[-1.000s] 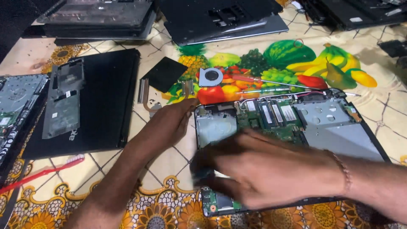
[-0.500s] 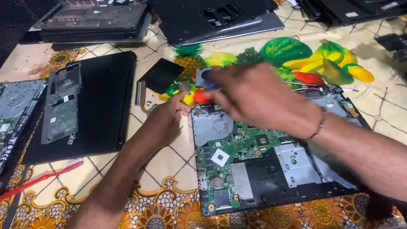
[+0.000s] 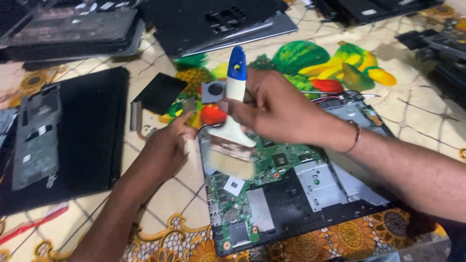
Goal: The person is disassembling and cleaning the internal components of a laptop, specifically focusing on the cooling fan and motherboard area.
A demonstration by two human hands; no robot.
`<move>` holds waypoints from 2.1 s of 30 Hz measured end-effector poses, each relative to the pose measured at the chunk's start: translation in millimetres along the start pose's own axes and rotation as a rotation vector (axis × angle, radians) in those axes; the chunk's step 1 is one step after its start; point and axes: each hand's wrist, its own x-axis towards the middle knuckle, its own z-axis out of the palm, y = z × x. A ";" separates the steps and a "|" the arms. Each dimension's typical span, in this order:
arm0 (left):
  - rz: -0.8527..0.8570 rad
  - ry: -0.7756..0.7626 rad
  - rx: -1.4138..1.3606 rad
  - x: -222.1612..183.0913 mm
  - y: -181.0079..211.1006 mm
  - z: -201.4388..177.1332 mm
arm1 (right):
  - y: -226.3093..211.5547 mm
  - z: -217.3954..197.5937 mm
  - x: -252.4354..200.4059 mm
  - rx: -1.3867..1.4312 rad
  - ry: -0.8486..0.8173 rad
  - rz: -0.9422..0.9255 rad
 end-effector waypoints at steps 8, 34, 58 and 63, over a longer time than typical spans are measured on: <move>0.198 0.124 0.114 13.0 -52.9 19.7 | 38.2 -72.6 -29.8 -0.195 0.276 0.288; -0.143 0.078 0.092 10.2 -36.3 13.7 | 121.5 -160.0 -105.5 -0.636 0.614 0.335; -0.289 0.044 0.149 8.0 -11.0 11.2 | 50.3 -127.1 -224.3 -1.062 0.533 0.333; -0.247 0.039 0.195 14.2 -26.7 11.6 | -0.1 -85.6 -240.9 -0.673 0.222 0.276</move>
